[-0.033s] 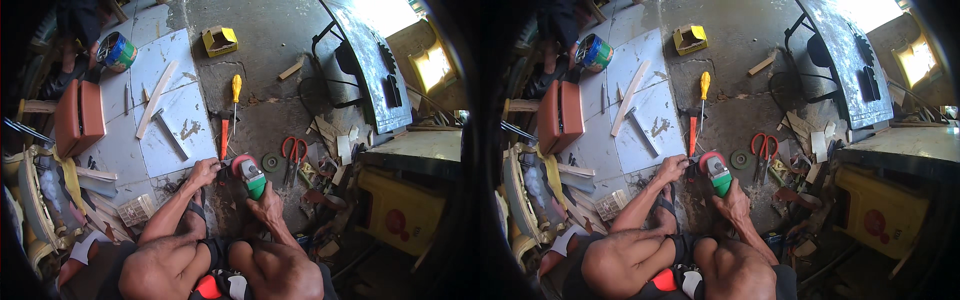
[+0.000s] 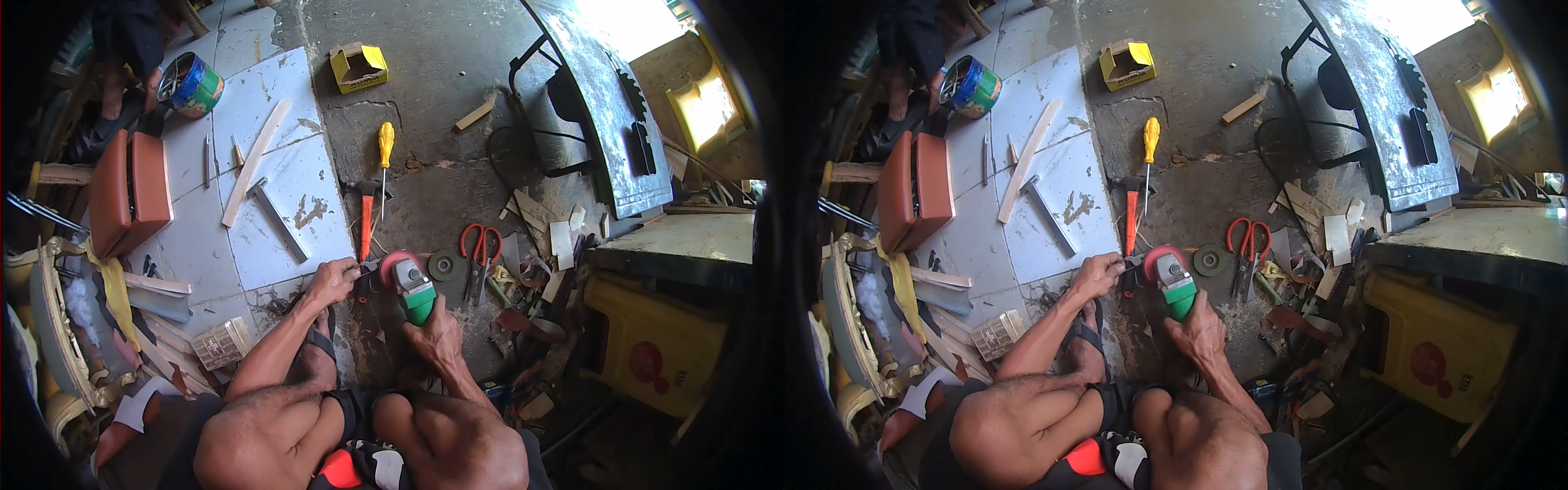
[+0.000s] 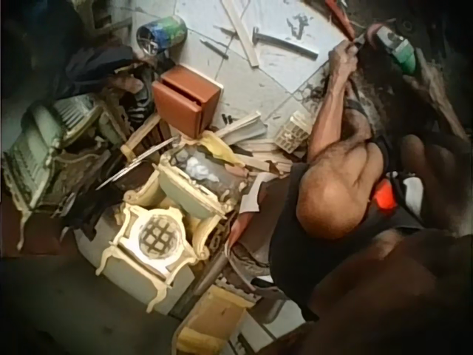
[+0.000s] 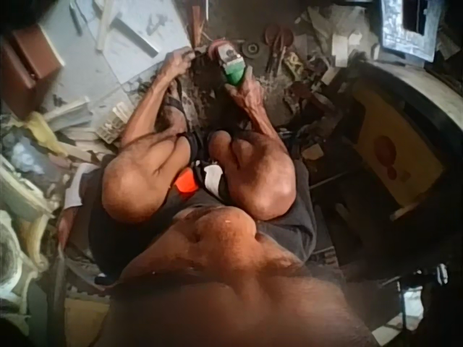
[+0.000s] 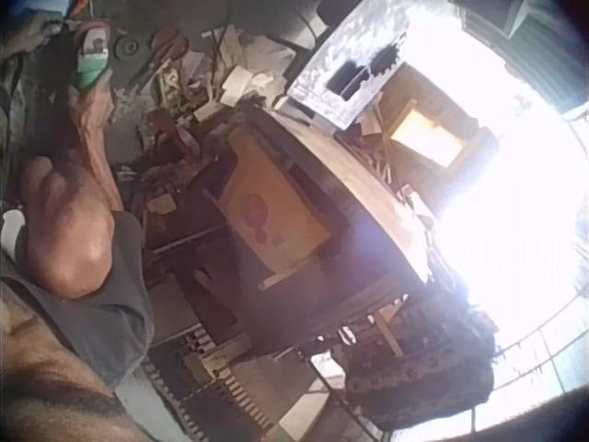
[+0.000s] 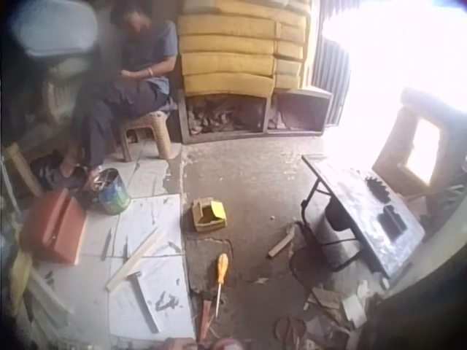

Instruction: The person uses an angle grinder to sharpen the edge of a metal blade while holding the tool and the blade by hand.

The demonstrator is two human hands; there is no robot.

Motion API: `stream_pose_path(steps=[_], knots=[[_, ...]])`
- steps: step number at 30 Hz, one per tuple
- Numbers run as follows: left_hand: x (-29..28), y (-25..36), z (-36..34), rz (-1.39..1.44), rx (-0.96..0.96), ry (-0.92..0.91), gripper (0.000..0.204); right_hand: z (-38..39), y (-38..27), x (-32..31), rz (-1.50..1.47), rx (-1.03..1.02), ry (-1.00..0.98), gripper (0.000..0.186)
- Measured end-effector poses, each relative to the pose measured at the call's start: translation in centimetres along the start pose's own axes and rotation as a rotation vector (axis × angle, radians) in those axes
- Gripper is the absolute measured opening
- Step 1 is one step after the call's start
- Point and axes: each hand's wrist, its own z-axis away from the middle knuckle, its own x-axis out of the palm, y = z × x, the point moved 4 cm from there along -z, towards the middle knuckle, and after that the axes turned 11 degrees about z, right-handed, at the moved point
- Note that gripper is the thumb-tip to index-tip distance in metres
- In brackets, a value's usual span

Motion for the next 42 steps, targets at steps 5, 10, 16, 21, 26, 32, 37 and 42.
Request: stream_pose_path(steps=[5, 10, 16, 21, 26, 32, 37, 42], knots=[[0.4, 0.5, -0.3, 0.002, -0.017, -0.026, 0.022, 0.0, 0.2, -0.8, 0.008, 0.036, 0.012, 0.071], [0.0, 0.0, -0.1, -0.032, 0.002, 0.0, 0.024, 0.6, -0.3, 0.3, 0.018, -0.018, -0.019, 0.072], [0.1, 0.3, -0.1, -0.022, -0.022, -0.01, 0.024, -0.1, 0.0, 0.0, -0.015, 0.036, -0.013, 0.07], [0.4, 0.0, -0.2, 0.005, 0.016, 0.001, 0.022, -0.2, 0.0, -0.9, -0.007, 0.065, -0.01, 0.069], [0.4, -0.5, -0.3, 0.036, -0.011, 0.007, 0.02, 0.7, -0.2, -0.1, -0.002, 0.005, -0.013, 0.071], [0.6, -0.7, -0.6, 0.056, -0.023, -0.005, 0.02, 0.0, 0.0, -0.2, -0.031, 0.025, 0.007, 0.071], [0.3, -0.9, -0.4, 0.092, -0.035, 0.032, 0.019, -0.4, 0.0, -0.4, -0.043, 0.027, 0.001, 0.07], [0.5, -0.1, -0.5, 0.07, -0.083, -0.028, 0.019, 0.7, -0.1, 0.2, -0.002, 0.019, -0.044, 0.072]])
